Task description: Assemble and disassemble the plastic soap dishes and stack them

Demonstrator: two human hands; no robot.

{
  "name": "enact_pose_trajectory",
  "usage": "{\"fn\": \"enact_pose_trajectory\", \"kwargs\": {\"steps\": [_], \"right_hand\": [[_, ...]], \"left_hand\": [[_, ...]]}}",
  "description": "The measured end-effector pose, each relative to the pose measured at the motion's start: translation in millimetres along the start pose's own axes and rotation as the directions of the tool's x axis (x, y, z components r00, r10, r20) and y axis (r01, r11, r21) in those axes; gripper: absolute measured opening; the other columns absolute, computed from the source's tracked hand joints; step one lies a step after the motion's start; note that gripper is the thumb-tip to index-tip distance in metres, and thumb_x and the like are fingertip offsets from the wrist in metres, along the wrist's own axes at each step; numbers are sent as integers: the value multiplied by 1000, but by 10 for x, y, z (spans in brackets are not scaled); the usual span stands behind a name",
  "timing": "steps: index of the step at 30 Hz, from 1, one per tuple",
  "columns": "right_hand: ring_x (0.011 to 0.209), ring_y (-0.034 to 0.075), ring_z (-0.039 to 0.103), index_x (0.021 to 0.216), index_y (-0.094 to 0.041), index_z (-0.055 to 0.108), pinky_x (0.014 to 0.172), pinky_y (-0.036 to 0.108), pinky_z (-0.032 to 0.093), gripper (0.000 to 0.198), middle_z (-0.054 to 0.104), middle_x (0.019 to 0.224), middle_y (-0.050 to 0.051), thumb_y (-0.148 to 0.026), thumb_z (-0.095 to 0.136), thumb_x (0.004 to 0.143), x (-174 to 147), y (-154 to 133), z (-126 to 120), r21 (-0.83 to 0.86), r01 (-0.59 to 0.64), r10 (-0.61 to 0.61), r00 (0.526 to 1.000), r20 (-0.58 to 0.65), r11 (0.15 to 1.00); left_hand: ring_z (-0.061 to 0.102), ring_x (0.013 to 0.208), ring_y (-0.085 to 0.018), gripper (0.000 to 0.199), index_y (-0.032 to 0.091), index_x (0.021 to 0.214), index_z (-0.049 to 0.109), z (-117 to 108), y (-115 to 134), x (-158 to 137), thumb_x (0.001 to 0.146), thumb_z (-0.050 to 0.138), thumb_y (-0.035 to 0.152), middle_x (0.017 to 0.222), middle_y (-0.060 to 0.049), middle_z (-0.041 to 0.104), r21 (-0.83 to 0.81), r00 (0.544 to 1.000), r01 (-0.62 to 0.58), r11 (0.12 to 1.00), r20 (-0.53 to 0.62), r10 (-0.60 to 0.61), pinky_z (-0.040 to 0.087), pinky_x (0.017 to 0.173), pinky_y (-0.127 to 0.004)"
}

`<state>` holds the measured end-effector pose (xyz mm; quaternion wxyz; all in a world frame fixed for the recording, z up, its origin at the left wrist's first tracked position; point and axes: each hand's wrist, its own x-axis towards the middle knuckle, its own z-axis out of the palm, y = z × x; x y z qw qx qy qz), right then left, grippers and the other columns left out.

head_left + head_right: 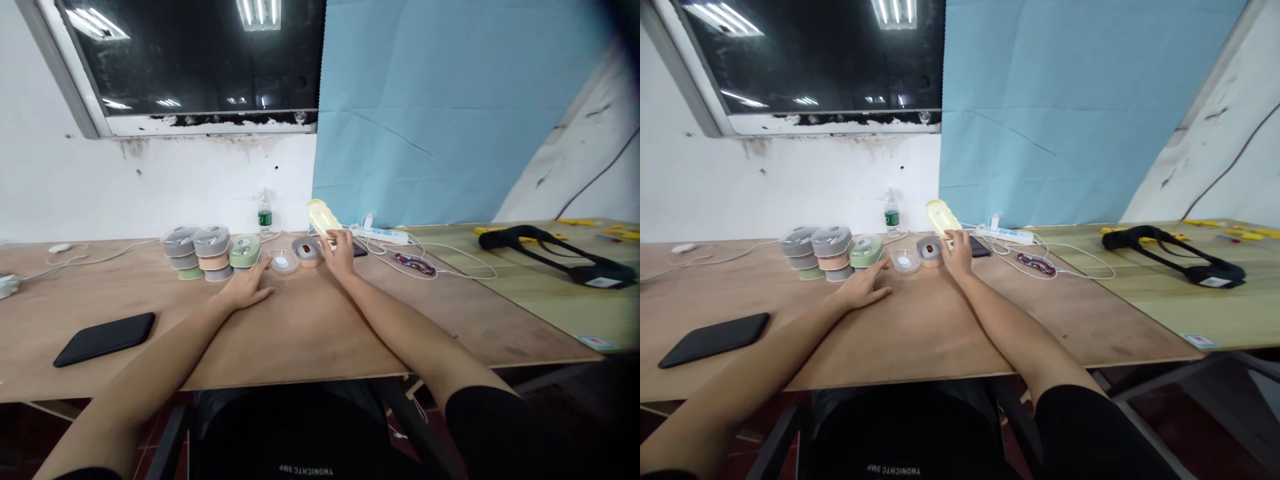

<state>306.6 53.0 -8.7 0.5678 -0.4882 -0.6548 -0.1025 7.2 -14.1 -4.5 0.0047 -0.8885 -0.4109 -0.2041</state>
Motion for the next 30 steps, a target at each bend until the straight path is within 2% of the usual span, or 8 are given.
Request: {"fn": "enact_pose_trajectory", "kwargs": {"steps": [5, 9, 11, 15, 19, 23, 27, 30], "right_hand": [[99, 23, 54, 109, -19, 54, 87, 35, 45, 34, 58, 103, 12, -44, 37, 95, -213, -422, 58, 206, 265, -297, 944, 143, 942], [79, 19, 58, 107, -19, 56, 71, 29, 44, 35, 62, 86, 7, -43, 34, 97, -342, -616, 87, 311, 266, -349, 902, 252, 912], [70, 16, 56, 94, -19, 60, 65, 27, 40, 34, 61, 75, 4, -42, 34, 97, -348, -617, 87, 295, 253, -345, 881, 322, 921], [64, 15, 52, 66, -20, 58, 63, 27, 37, 42, 57, 64, 3, -39, 34, 96, -259, -478, 86, 174, 259, -309, 855, 416, 950], [85, 18, 58, 85, -19, 66, 74, 28, 42, 28, 65, 89, 6, -30, 42, 92, -147, -290, 90, 16, 152, -148, 925, 351, 988], [99, 20, 57, 106, -21, 67, 83, 30, 44, 31, 62, 112, 6, -17, 45, 84, -98, -126, 110, -92, 60, -18, 914, 406, 994], [101, 21, 57, 104, -21, 68, 85, 31, 44, 31, 62, 110, 6, -16, 47, 82, -99, -100, 124, -139, 64, 23, 835, 549, 988], [98, 22, 57, 103, -21, 68, 83, 31, 45, 30, 60, 108, 7, -16, 49, 80, -108, -168, 126, -156, 64, 33, 835, 549, 986]], "left_hand": [[66, 80, -21, 94, 13, 149, -8, -22, -36, -23, 87, 51, 51, 136, -21, 49, -109, 944, 80, 991, -310, -111, 52, 76, -34], [65, 95, -26, 74, 13, 146, 18, -47, -69, -77, 89, 47, 48, 128, -18, 57, -50, 898, 27, 998, -437, -46, 51, 82, -36], [63, 102, -27, 58, 17, 140, 35, -57, -57, -91, 91, 44, 46, 125, -14, 60, 12, 920, 12, 1000, -393, -6, 49, 86, -36], [66, 87, -22, 48, 21, 132, 48, -73, -7, -54, 93, 38, 46, 107, -7, 69, 3, 989, 14, 1000, -149, -13, 50, 79, -32], [64, 85, -20, 44, 22, 116, 63, -51, -2, -2, 92, 38, 50, 99, -7, 68, -37, 988, -96, 995, 115, 100, 48, 75, -29], [63, 85, -21, 47, 22, 117, 63, -9, -37, 9, 91, 40, 53, 100, -7, 68, -25, 988, -76, 997, 136, 79, 48, 73, -30], [64, 82, -20, 43, 22, 118, 63, -7, -56, 11, 92, 41, 48, 99, -5, 70, -47, 988, -57, 997, 138, 63, 47, 69, -29], [64, 87, -20, 38, 23, 114, 66, -16, -66, 16, 91, 42, 41, 102, -5, 70, -77, 988, -57, 995, 139, 67, 48, 73, -29]]}}
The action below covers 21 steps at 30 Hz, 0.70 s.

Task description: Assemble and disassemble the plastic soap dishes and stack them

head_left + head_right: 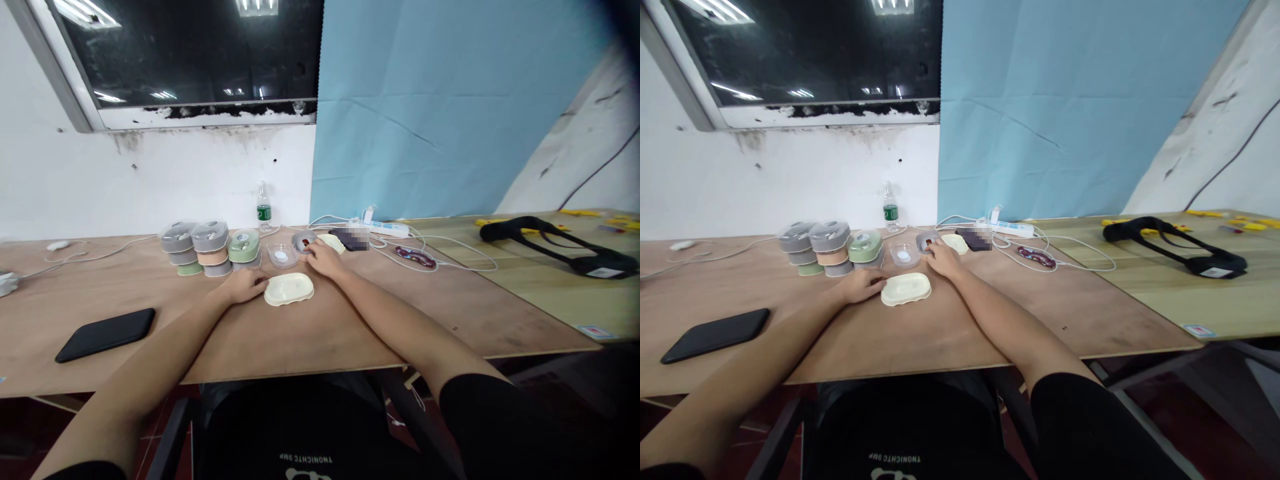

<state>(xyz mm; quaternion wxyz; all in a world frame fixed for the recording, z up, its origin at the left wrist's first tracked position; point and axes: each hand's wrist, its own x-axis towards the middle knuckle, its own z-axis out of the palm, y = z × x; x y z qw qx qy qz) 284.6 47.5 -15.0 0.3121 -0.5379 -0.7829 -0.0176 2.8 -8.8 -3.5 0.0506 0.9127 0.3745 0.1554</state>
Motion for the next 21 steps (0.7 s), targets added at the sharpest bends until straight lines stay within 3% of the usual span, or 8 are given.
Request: {"fn": "enact_pose_trajectory", "kwargs": {"steps": [8, 13, 16, 18, 21], "right_hand": [[92, 22, 57, 104, -20, 63, 78, 33, 48, 29, 51, 110, 9, -20, 57, 76, 13, -12, 18, 20, -59, 62, 970, -235, 998], [88, 20, 56, 102, -20, 60, 75, 32, 48, 25, 49, 105, 8, -30, 60, 79, 7, -38, -11, 110, 64, -17, 922, -387, 992], [78, 17, 53, 99, -19, 57, 71, 31, 47, 28, 49, 98, 7, -39, 60, 80, -37, -132, -35, 201, 209, -103, 893, -439, 957], [74, 17, 50, 98, -19, 54, 68, 30, 45, 32, 50, 89, 5, -46, 55, 82, -86, -217, -49, 256, 307, -161, 870, -466, 917], [71, 18, 48, 98, -19, 51, 64, 30, 41, 39, 49, 79, 3, -55, 42, 85, -168, -360, -71, 341, 369, -196, 873, -447, 865]], "left_hand": [[64, 90, -19, 34, 24, 108, 69, -2, -9, -3, 90, 41, 33, 106, -4, 70, -11, 1000, -3, 1000, -19, 2, 49, 78, -28], [63, 78, -19, 36, 21, 90, 70, -10, -2, -9, 92, 40, 42, 88, -5, 70, 77, 999, 26, 997, -42, -23, 47, 68, -28], [62, 76, -18, 37, 22, 111, 63, -25, 9, -21, 91, 43, 47, 98, -6, 67, 78, 976, 99, 992, -204, -82, 48, 68, -30], [61, 74, -17, 50, 22, 132, 47, -40, 16, -31, 90, 46, 48, 114, -9, 62, 33, 929, 138, 990, -351, -118, 49, 69, -31], [58, 69, -14, 69, 19, 144, 26, -66, 25, -52, 87, 50, 50, 130, -14, 53, -35, 853, 162, 986, -498, -158, 49, 68, -31]]}}
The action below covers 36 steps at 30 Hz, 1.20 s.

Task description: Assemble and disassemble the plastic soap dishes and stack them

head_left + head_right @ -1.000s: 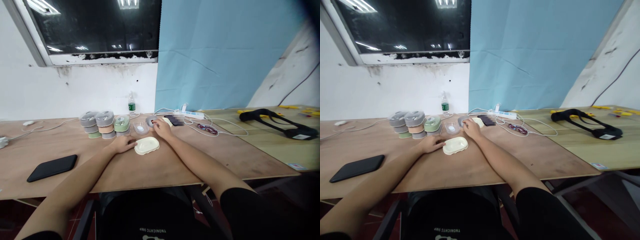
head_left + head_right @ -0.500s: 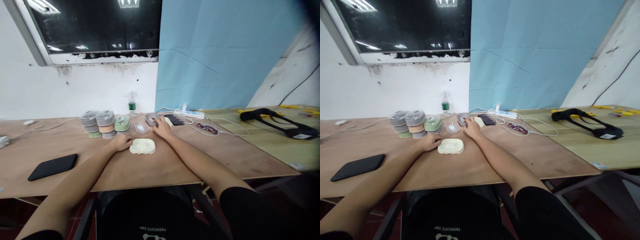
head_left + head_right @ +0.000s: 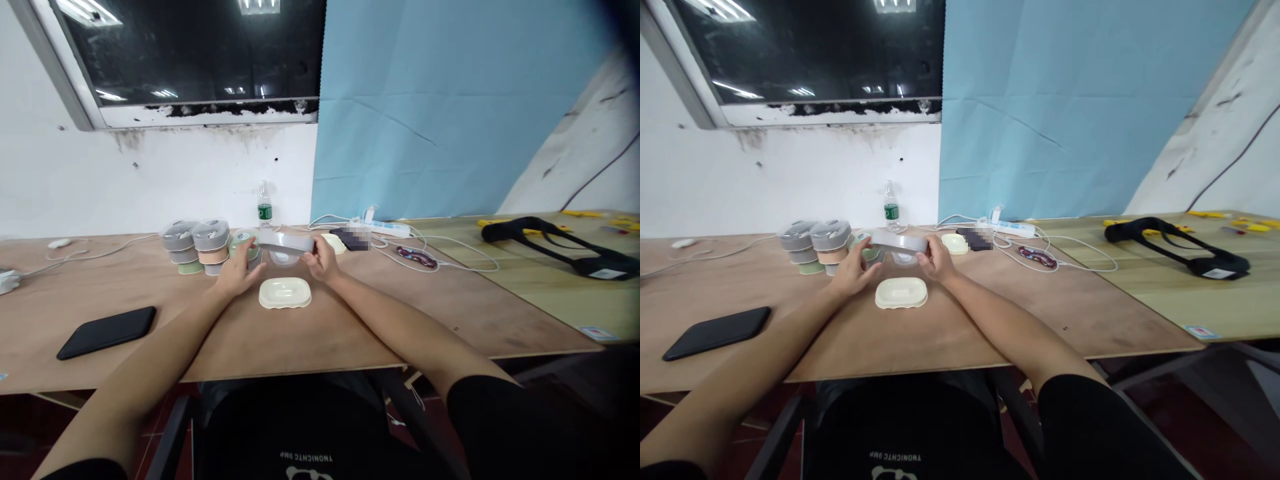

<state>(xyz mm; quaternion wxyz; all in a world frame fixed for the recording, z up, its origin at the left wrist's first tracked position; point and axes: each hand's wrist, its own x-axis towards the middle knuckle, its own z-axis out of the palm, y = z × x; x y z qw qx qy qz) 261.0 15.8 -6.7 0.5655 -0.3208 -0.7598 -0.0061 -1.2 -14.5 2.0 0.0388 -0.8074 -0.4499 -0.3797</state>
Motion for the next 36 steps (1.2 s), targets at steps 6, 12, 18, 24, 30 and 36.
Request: {"fn": "enact_pose_trajectory", "kwargs": {"steps": [6, 12, 18, 24, 30, 36], "right_hand": [[61, 15, 40, 62, -22, 34, 58, 28, 32, 42, 37, 59, 0, -57, 33, 85, 9, -130, 13, -1, -115, 113, 972, 205, 993], [55, 11, 33, 53, -22, 26, 54, 27, 25, 46, 29, 54, -3, -52, 29, 87, 61, 101, -76, 70, -244, 197, 895, 400, 967], [52, 9, 34, 51, -19, 36, 52, 24, 23, 41, 33, 52, -5, -45, 43, 82, 59, 228, -84, 2, -307, 198, 618, 761, 952], [47, 6, 28, 50, -19, 34, 48, 23, 16, 30, 27, 48, -7, -31, 48, 73, 30, 120, -19, -40, -292, 195, 525, 829, 955], [47, 7, 31, 49, -18, 34, 49, 23, 18, 30, 30, 48, -7, -28, 51, 72, -28, 71, 66, -96, -172, 185, 641, 745, 980], [60, 11, 49, 87, -19, 64, 56, 22, 28, 21, 57, 63, -4, -36, 53, 85, -21, 129, 73, -206, -193, 269, 847, 459, 959]], "left_hand": [[61, 74, -20, 64, 17, 142, 33, -102, 49, -14, 89, 45, 51, 100, -8, 66, 0, 995, 48, 999, 84, -47, 45, 69, -30], [58, 68, -19, 54, 18, 88, 66, -92, 89, 4, 92, 30, 58, 74, -6, 65, 75, 957, -7, 997, 288, -15, 39, 61, -28], [55, 61, -18, 62, 19, 65, 60, -13, 48, 18, 91, 23, 63, 64, -5, 62, 51, 864, 5, 999, 503, -30, 37, 57, -29], [55, 60, -17, 58, 19, 64, 56, 4, -47, 44, 88, 29, 64, 62, -2, 61, -65, 819, 102, 993, 572, -47, 38, 54, -28], [57, 64, -17, 42, 19, 76, 59, 61, -125, 26, 83, 44, 57, 69, -1, 63, -84, 831, 109, 991, 554, -45, 40, 54, -27], [62, 77, -21, 46, 18, 96, 64, 56, -129, 30, 88, 36, 54, 88, -6, 69, -84, 847, 90, 992, 531, -32, 46, 65, -31]]}}
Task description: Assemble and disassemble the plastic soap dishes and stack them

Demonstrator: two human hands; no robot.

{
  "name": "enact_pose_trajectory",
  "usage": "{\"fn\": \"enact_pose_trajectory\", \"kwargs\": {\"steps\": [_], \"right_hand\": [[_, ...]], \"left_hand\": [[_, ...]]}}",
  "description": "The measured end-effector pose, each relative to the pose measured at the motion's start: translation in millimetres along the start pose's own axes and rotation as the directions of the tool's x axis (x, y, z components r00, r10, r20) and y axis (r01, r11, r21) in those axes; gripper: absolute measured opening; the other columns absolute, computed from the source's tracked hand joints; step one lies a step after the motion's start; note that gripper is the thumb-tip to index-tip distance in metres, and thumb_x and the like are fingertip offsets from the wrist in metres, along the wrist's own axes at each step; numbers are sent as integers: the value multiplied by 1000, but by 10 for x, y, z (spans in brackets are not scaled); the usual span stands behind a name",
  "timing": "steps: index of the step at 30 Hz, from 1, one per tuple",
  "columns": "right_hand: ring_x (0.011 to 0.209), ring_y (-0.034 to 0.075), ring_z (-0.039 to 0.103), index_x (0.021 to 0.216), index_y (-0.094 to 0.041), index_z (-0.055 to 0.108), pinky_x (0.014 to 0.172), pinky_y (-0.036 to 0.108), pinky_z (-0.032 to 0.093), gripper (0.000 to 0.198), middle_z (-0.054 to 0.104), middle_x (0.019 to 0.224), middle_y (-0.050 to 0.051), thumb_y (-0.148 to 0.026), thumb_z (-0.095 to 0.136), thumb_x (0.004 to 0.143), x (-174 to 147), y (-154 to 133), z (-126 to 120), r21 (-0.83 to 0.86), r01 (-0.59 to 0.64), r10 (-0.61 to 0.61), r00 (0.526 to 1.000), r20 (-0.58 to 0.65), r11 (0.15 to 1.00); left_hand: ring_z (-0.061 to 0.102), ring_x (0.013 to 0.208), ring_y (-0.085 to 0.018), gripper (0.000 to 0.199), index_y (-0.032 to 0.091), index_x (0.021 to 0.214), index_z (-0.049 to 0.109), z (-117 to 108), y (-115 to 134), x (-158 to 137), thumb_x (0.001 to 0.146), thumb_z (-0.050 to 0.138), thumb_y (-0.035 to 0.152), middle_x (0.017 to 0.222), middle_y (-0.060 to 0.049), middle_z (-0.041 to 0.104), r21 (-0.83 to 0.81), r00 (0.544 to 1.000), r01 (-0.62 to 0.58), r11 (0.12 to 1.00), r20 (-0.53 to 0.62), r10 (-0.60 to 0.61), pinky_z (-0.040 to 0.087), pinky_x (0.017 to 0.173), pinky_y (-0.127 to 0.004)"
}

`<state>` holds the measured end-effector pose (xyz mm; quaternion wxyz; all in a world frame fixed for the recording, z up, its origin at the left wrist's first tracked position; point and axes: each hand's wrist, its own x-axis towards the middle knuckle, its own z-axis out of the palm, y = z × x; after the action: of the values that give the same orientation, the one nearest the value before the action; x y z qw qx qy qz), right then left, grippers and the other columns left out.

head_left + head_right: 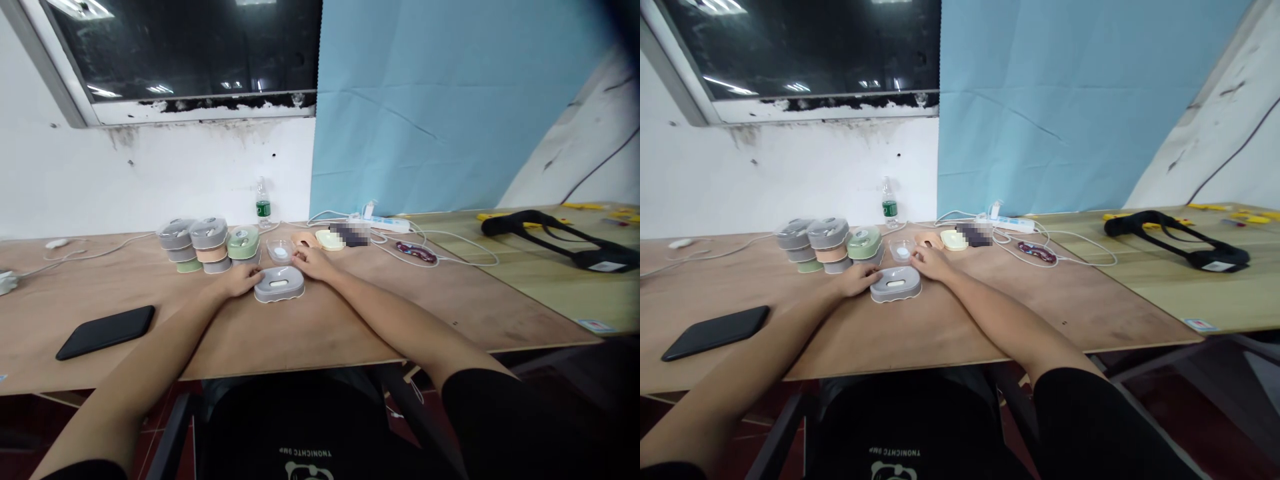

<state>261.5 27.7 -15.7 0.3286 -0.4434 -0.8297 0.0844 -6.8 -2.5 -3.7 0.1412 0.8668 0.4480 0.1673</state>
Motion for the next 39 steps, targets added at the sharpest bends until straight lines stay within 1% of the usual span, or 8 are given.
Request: {"fn": "enact_pose_trajectory", "kwargs": {"steps": [3, 7, 16, 22, 27, 30, 35, 39], "right_hand": [[66, 12, 54, 113, -22, 60, 60, 22, 32, 29, 62, 69, -3, -31, 53, 86, 20, 66, 15, -21, 5, -3, 998, 64, 1000], [66, 13, 54, 98, -21, 61, 59, 22, 31, 17, 62, 67, -3, -29, 58, 83, 40, 139, 79, -75, -29, 37, 994, 107, 997], [62, 13, 50, 89, -21, 50, 58, 23, 34, 28, 54, 67, -5, -40, 63, 75, 67, 154, 52, 81, -129, 144, 969, -202, 988], [63, 13, 50, 91, -21, 49, 60, 24, 37, 32, 54, 72, -1, -49, 58, 79, -15, -30, -10, 210, 44, 23, 951, -308, 977], [62, 13, 50, 98, -20, 52, 59, 25, 38, 35, 57, 74, 1, -49, 57, 80, -88, -163, -17, 203, 119, -61, 961, -271, 972], [62, 14, 49, 95, -18, 56, 60, 25, 38, 37, 56, 72, 1, -53, 50, 83, -88, -152, -36, 190, 181, -126, 954, -272, 965], [57, 13, 42, 56, -20, 44, 61, 27, 34, 52, 45, 56, 1, -56, 29, 90, -52, -73, -59, 71, 213, -194, 958, -214, 975], [52, 11, 37, 50, -19, 38, 56, 26, 28, 56, 41, 50, 0, -56, 27, 91, -23, -8, -57, 56, 181, -175, 979, -104, 982]], "left_hand": [[63, 79, -21, 49, 18, 97, 64, -10, 6, -5, 89, 34, 56, 91, -6, 70, 30, 1000, -3, 1000, 9, 2, 47, 68, -31], [64, 84, -23, 50, 19, 100, 65, -10, 8, -3, 91, 32, 54, 97, -7, 70, 48, 1000, -5, 999, -1, 5, 47, 72, -33], [64, 81, -23, 46, 18, 121, 57, 6, 29, -21, 90, 40, 48, 87, -6, 70, 118, 990, 50, 992, -138, -33, 47, 70, -31], [60, 77, -18, 67, 19, 144, 26, -21, 119, -74, 88, 48, 49, 118, -10, 59, 122, 881, -9, 992, -469, 65, 48, 70, -30], [55, 68, -13, 48, 19, 131, 43, -47, 104, -77, 92, 44, 46, 109, -8, 59, 164, 821, -48, 985, -556, 132, 47, 68, -28], [58, 78, -16, 42, 20, 123, 52, -67, 86, -75, 93, 42, 48, 111, -9, 59, 182, 793, -25, 983, -596, 130, 47, 73, -29], [60, 79, -17, 44, 19, 124, 54, -67, 160, -102, 93, 41, 48, 97, -7, 65, 153, 838, 12, 988, -541, 74, 46, 73, -28], [60, 72, -17, 49, 20, 131, 51, -34, 209, -93, 94, 38, 48, 78, -2, 67, 18, 874, 33, 999, -486, -20, 45, 69, -27]]}}
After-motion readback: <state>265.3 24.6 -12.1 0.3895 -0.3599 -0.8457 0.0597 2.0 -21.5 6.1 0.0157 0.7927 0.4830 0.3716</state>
